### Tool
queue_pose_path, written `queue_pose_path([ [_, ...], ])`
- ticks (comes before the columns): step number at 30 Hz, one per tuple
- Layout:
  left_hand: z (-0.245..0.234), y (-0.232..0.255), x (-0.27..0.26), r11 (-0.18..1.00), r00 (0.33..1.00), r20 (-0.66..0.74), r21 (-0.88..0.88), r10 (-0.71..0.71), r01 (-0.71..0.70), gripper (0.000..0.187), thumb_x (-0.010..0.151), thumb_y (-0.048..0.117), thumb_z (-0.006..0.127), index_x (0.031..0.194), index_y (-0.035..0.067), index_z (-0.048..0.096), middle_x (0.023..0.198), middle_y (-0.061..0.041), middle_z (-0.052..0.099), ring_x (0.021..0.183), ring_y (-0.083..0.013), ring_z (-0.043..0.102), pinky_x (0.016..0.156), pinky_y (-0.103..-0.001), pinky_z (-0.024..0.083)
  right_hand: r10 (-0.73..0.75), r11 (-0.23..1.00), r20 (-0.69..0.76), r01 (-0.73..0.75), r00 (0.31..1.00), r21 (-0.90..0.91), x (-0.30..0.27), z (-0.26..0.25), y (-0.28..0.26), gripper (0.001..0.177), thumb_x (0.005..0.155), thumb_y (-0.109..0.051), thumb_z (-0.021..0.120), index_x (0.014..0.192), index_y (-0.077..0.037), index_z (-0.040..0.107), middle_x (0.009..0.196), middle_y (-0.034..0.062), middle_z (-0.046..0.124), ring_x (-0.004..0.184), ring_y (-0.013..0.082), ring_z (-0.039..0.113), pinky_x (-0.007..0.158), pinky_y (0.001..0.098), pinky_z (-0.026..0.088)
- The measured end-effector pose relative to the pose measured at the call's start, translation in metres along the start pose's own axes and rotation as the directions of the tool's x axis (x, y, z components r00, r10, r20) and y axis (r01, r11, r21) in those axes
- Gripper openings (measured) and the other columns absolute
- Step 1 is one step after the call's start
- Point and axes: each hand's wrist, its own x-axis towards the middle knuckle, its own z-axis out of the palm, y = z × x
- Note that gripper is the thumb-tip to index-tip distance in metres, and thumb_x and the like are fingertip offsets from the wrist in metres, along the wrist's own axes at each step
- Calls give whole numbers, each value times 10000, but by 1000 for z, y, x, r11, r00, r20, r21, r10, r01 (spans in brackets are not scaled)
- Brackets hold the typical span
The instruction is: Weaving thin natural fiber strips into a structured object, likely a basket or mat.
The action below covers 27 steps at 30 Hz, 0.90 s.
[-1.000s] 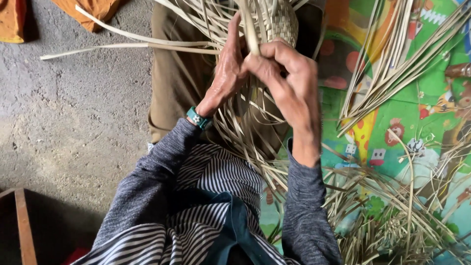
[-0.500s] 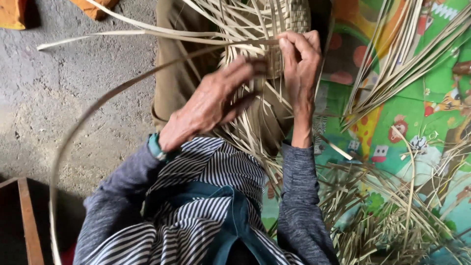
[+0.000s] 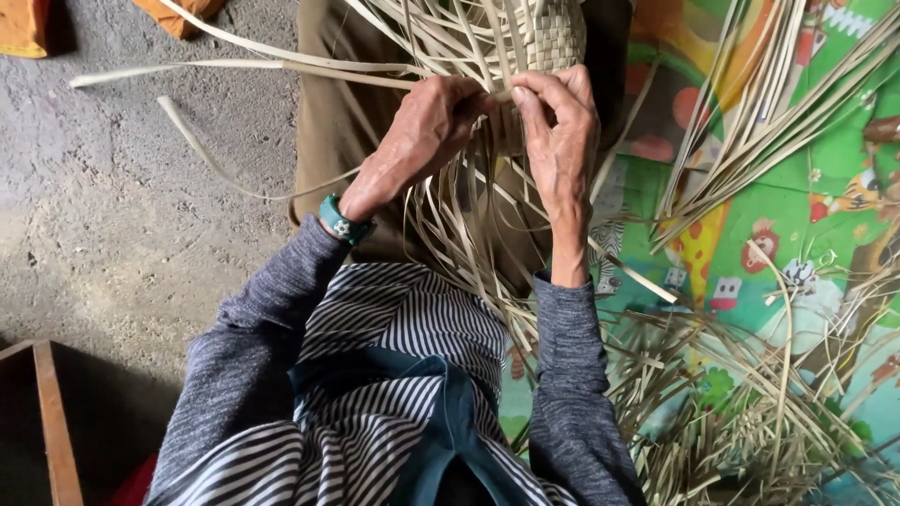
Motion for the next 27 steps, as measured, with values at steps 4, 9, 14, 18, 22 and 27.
queue_pose_path([
  [4,-15,17,-1,937,979,115,-290,-169,196,178,909,95,561,844,-39,657,576,-22,559,405,-77,448,340,-195,371,57,997,-28,-55,998,57,-12,-13,-32,67,891,20,564,935,27,614,858,47,478,754,147,460,682,258,413],
  [9,-12,22,-6,901,971,79,-362,-225,238,215,924,141,547,771,8,620,584,-5,517,446,-72,406,380,-199,350,238,961,63,-225,969,-164,-48,-6,-43,175,899,-171,574,930,-14,647,826,55,565,680,158,527,607,276,455],
  [14,-12,19,-9,879,974,100,-419,-203,227,222,939,160,527,801,11,616,572,5,499,429,-62,385,354,-192,334,259,940,135,-218,956,-262,-56,11,-36,292,915,-225,532,790,26,612,705,76,495,541,199,448,521,327,394],
  [18,-18,10,-6,939,982,182,-328,-43,102,122,915,83,506,873,-2,583,763,-68,585,583,-135,542,525,-241,493,231,965,73,-219,970,-148,-51,18,-35,144,858,-102,578,817,35,590,736,70,508,586,170,451,537,282,385],
  [22,-21,10,-2,981,983,180,-194,43,-7,60,863,-22,524,901,-59,550,904,-122,501,691,-220,546,648,-342,512,252,968,27,-252,967,-15,-45,13,-49,132,879,-116,606,850,12,595,816,36,458,662,113,438,596,230,398],
  [27,-17,10,-2,958,987,156,-286,47,0,109,893,15,513,840,-67,562,832,-108,470,635,-178,482,546,-282,461,268,963,35,-267,963,-34,-41,10,-50,125,855,-60,600,950,22,597,843,57,515,676,131,486,616,233,434],
])
